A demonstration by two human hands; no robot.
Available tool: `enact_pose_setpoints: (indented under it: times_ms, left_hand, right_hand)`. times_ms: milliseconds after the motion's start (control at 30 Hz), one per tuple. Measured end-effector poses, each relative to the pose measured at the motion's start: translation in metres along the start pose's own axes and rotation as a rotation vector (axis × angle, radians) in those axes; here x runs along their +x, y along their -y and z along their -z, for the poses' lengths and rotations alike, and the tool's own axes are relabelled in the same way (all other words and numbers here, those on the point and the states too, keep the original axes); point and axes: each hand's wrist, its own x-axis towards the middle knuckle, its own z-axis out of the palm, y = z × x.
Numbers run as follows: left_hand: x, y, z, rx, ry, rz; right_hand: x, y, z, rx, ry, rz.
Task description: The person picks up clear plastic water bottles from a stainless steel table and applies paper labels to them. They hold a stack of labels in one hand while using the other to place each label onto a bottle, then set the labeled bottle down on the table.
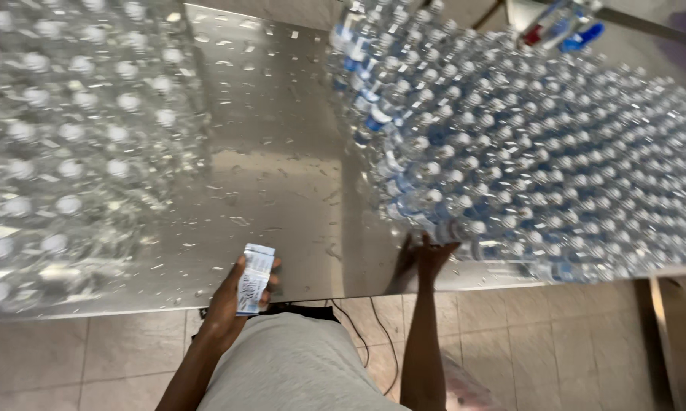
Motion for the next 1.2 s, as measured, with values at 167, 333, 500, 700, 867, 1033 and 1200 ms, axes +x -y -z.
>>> enact_pose_setpoints:
  times_ms: [167, 333, 500, 700, 867, 1033, 1200]
  left_hand:
    - [-0.001, -0.001, 0.031, -0.032, 0.001, -0.027]
    - [-0.031, -0.024, 0.058, -0.088, -0.07, -0.085]
    - [-0.061, -0.038, 0.1, -0.218, -0.142, -0.14]
    - [-0.07, -0.044, 0.134, -0.336, -0.083, -0.202]
    - [-0.083, -0.061, 0.137, -0.267, -0.042, -0.201]
    - [-0.068, -0.06, 0.138, -0.087, 0.015, -0.135]
    - [-0.041, -0.049, 0.121, -0.089, 0.113, -0.123]
  right_hand:
    - [0.018, -0.05, -0.021, -0.056, -0.12, 0.135]
    - [-0.078, 0.033, -0.066, -0.207, -0.339, 0.373]
    - [-0.276, 0.196, -0.211, 0.414, 0.595, 0.687]
    - [-0.363, 0.313, -0.337, 0.342, 1.127, 0.338]
    - [-0.374, 0.308, -0.322, 0.289, 1.031, 0.329]
    - [-0.361, 0.284, -0.252, 0.257, 0.869, 0.345]
    - [-0.324, 0.239, -0.196, 0.006, 0.717, 0.41]
